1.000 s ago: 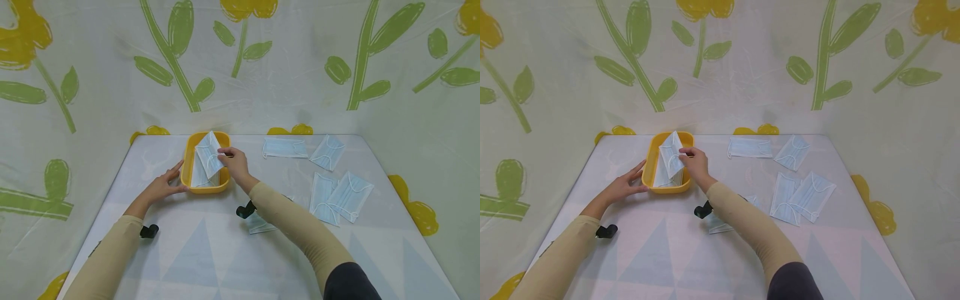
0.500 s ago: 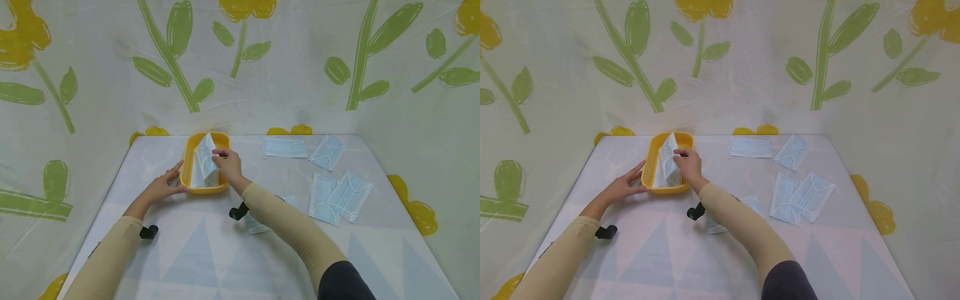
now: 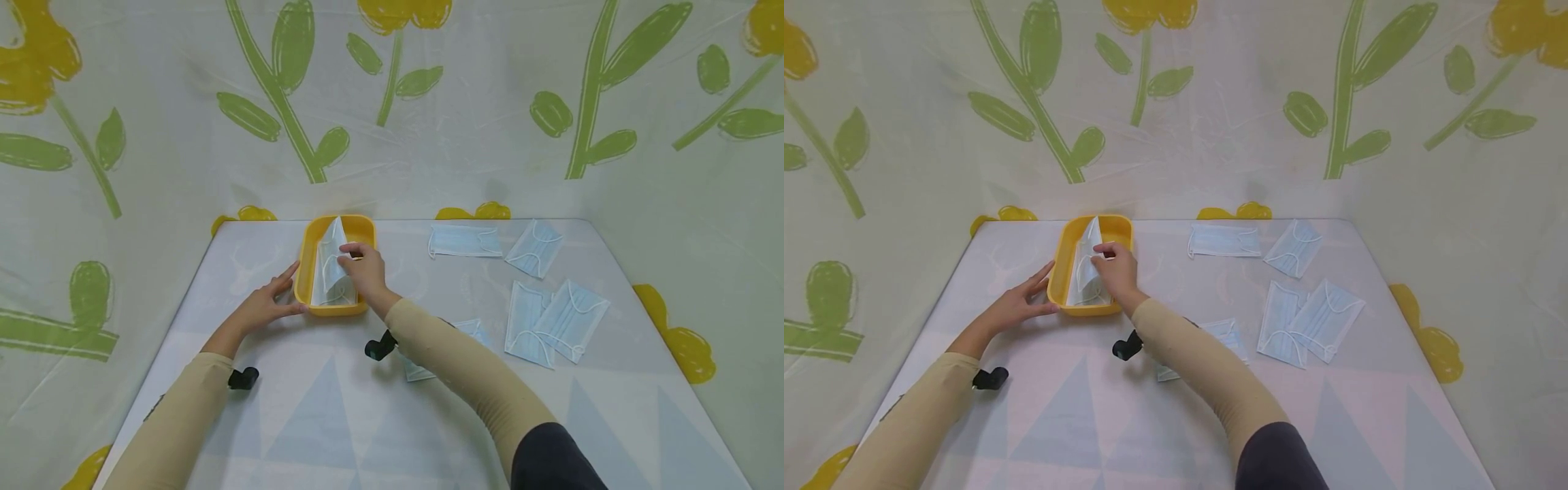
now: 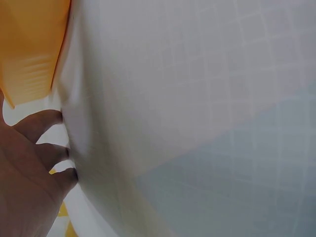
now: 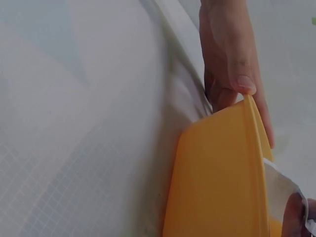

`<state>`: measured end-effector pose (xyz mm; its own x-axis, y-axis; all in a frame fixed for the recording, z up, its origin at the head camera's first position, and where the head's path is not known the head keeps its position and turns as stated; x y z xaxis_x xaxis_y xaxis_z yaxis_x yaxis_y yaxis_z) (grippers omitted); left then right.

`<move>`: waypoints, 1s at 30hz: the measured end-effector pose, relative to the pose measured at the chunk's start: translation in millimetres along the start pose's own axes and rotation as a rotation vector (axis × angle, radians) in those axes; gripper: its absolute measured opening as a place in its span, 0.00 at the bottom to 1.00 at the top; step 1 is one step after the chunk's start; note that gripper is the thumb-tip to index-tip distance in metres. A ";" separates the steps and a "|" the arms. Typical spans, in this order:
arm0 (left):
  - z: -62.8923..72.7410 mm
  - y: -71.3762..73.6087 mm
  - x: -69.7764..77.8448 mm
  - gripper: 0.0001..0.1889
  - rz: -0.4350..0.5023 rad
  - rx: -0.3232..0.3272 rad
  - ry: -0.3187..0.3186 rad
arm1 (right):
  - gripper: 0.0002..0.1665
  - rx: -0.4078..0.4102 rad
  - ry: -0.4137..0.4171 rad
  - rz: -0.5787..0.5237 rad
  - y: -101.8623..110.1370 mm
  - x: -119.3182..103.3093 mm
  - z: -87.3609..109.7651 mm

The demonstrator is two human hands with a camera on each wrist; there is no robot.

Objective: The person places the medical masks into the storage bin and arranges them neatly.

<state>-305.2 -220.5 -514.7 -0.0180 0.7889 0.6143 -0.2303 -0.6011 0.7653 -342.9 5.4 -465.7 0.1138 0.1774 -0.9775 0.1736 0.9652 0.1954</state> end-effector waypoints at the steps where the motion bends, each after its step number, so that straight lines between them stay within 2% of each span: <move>1: -0.2 -0.2 -0.3 0.57 0.001 -0.001 0.002 | 0.08 -0.002 -0.003 0.003 -0.9 0.0 0.6; 12: -0.6 0.2 1.4 0.57 -0.004 0.007 -0.013 | 0.09 -0.035 0.004 0.002 -9.0 -0.1 4.7; 21: -1.1 0.2 2.2 0.57 -0.016 0.011 -0.034 | 0.19 -0.110 -0.050 -0.037 -13.8 -1.2 11.5; 30: 0.9 1.8 1.0 0.56 -0.009 0.012 -0.030 | 0.15 -0.169 -0.061 -0.004 -16.8 1.7 14.3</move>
<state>-304.7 -220.9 -512.5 0.0138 0.7903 0.6125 -0.2186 -0.5954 0.7731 -331.6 -13.2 -469.5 0.1740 0.1661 -0.9706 0.0083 0.9854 0.1701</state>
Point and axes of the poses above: each hand's wrist, its own z-axis away from the middle knuckle, its own y-axis out of the back of the hand, x = y × z, the point moved 8 cm from there along -z, towards the middle knuckle, and after that the axes turned 9 degrees about x, right-handed, at the moved point
